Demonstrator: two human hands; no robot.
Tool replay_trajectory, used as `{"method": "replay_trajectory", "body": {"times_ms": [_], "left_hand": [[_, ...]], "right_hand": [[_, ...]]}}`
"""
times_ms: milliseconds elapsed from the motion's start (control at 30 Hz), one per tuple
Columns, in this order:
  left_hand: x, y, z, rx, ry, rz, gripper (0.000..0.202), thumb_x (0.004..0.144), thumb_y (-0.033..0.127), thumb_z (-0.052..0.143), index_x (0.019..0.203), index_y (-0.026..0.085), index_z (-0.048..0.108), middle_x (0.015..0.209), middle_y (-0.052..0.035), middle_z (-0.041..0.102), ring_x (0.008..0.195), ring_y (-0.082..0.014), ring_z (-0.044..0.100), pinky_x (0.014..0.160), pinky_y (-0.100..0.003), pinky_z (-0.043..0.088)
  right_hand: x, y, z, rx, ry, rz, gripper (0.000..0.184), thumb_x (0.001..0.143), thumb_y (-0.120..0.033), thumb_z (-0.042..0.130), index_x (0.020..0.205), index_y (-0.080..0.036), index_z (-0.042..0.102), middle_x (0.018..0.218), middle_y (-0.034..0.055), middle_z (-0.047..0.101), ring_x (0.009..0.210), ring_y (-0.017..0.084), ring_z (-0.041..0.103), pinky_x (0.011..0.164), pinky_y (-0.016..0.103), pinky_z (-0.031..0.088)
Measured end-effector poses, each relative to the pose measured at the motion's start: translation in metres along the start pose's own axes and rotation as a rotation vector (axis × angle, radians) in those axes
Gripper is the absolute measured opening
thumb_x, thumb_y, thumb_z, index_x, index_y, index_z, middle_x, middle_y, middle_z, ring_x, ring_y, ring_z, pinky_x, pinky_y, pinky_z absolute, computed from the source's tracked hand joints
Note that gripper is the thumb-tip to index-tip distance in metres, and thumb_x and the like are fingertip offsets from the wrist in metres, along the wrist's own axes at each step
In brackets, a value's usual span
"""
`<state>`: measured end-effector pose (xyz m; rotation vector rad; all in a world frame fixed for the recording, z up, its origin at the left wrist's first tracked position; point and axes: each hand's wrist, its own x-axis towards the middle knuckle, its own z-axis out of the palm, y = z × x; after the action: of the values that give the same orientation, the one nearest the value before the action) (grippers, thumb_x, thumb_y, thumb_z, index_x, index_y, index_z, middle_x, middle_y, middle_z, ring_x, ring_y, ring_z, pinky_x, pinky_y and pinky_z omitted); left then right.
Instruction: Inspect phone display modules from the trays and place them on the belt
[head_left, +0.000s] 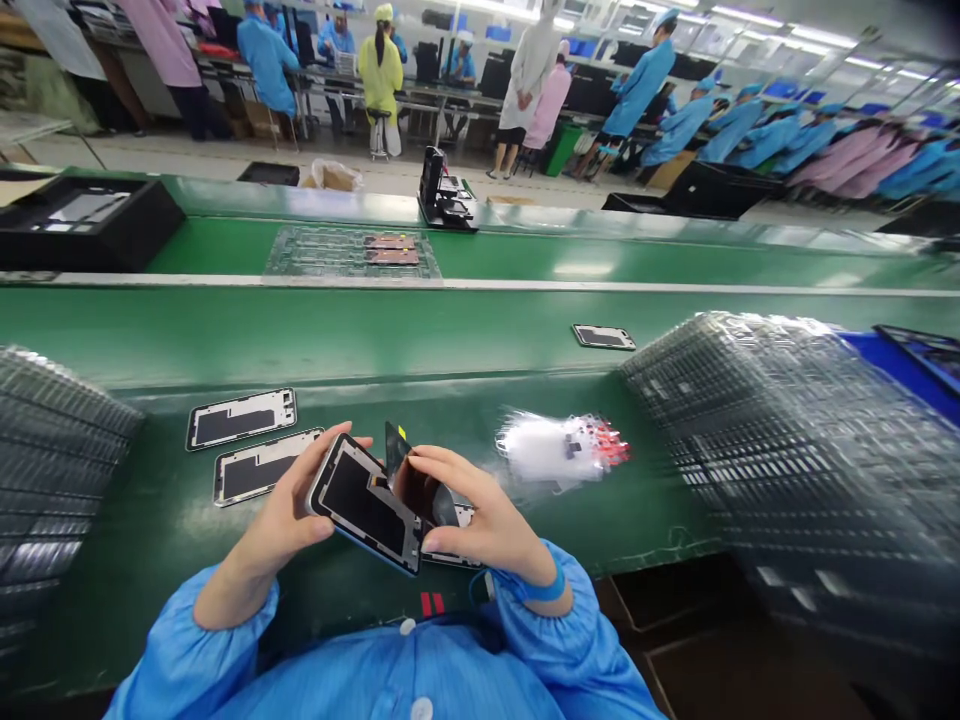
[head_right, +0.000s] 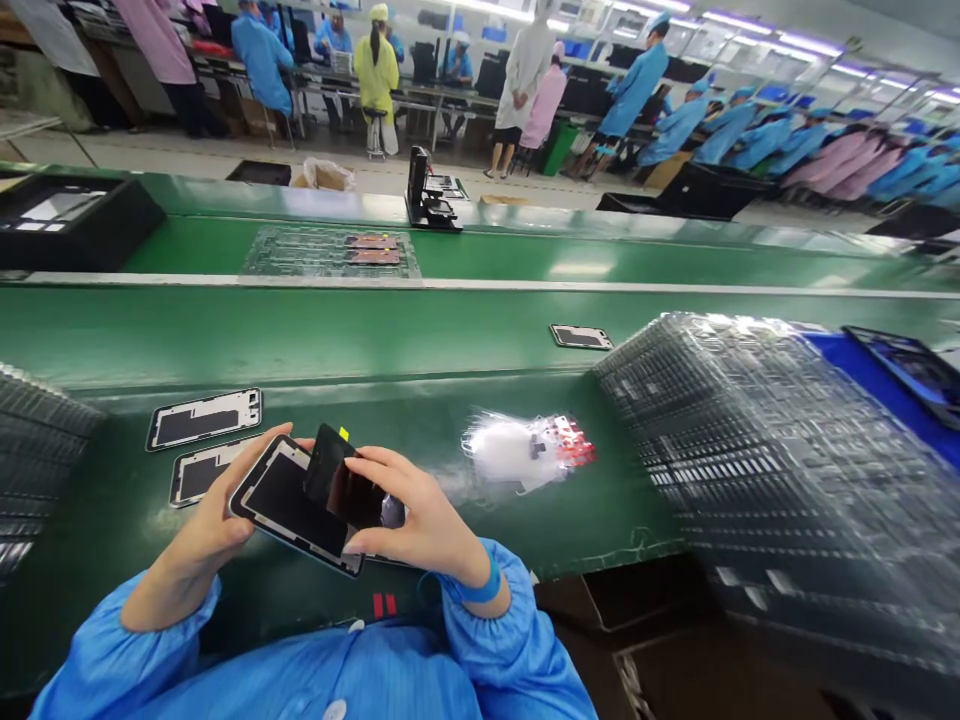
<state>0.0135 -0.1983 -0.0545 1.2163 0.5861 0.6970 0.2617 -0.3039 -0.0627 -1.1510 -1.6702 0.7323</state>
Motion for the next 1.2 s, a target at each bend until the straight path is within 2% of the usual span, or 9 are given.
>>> {"method": "replay_trajectory", "body": {"times_ms": [200, 367, 500, 700, 933, 1200], "left_hand": [[0.0, 0.0, 0.005, 0.094, -0.012, 0.02, 0.094, 0.06, 0.047, 0.092, 0.145, 0.027, 0.056, 0.144, -0.014, 0.059, 0.135, -0.0416, 0.051, 0.104, -0.04, 0.05], [0.002, -0.003, 0.02, 0.076, -0.032, -0.011, 0.092, 0.062, 0.042, 0.092, 0.145, 0.025, 0.055, 0.144, -0.0157, 0.059, 0.135, -0.0401, 0.052, 0.104, -0.04, 0.051], [0.003, -0.007, 0.027, 0.008, -0.003, -0.012, 0.091, 0.064, 0.043, 0.09, 0.145, 0.027, 0.053, 0.149, -0.0151, 0.055, 0.136, -0.0382, 0.052, 0.106, -0.039, 0.049], [0.003, -0.009, 0.027, -0.04, -0.021, 0.014, 0.087, 0.066, 0.043, 0.09, 0.144, 0.031, 0.054, 0.147, -0.0134, 0.057, 0.132, -0.0353, 0.056, 0.106, -0.037, 0.049], [0.004, -0.014, 0.026, -0.084, -0.025, 0.075, 0.085, 0.066, 0.04, 0.091, 0.143, 0.03, 0.056, 0.146, -0.0139, 0.058, 0.132, -0.0355, 0.056, 0.104, -0.037, 0.051], [0.001, -0.014, 0.027, -0.074, -0.07, 0.092, 0.078, 0.074, 0.036, 0.086, 0.145, 0.034, 0.052, 0.149, -0.0121, 0.056, 0.135, -0.0339, 0.054, 0.106, -0.036, 0.049]], "right_hand": [[0.002, -0.001, 0.002, -0.006, -0.06, -0.015, 0.076, 0.079, -0.058, 0.077, 0.144, -0.026, 0.054, 0.143, 0.0151, 0.057, 0.132, 0.03, 0.056, 0.109, 0.046, 0.048], [0.001, -0.003, 0.013, -0.041, -0.015, -0.016, 0.076, 0.08, -0.058, 0.076, 0.145, -0.025, 0.053, 0.143, 0.0168, 0.056, 0.132, 0.031, 0.056, 0.109, 0.047, 0.048], [-0.003, -0.004, 0.022, -0.093, 0.015, -0.013, 0.074, 0.082, -0.059, 0.074, 0.145, -0.024, 0.054, 0.144, 0.018, 0.055, 0.133, 0.032, 0.055, 0.109, 0.048, 0.049], [-0.008, -0.001, 0.027, -0.153, 0.01, -0.001, 0.073, 0.084, -0.056, 0.073, 0.147, -0.026, 0.051, 0.146, 0.018, 0.054, 0.135, 0.033, 0.053, 0.11, 0.05, 0.048], [-0.009, -0.002, 0.03, -0.177, -0.001, 0.005, 0.071, 0.087, -0.056, 0.071, 0.148, -0.025, 0.05, 0.147, 0.0182, 0.052, 0.136, 0.033, 0.052, 0.11, 0.05, 0.048], [-0.01, -0.002, 0.034, -0.236, 0.022, -0.029, 0.071, 0.088, -0.057, 0.068, 0.149, -0.026, 0.048, 0.147, 0.0179, 0.052, 0.134, 0.033, 0.054, 0.108, 0.049, 0.049]]}}
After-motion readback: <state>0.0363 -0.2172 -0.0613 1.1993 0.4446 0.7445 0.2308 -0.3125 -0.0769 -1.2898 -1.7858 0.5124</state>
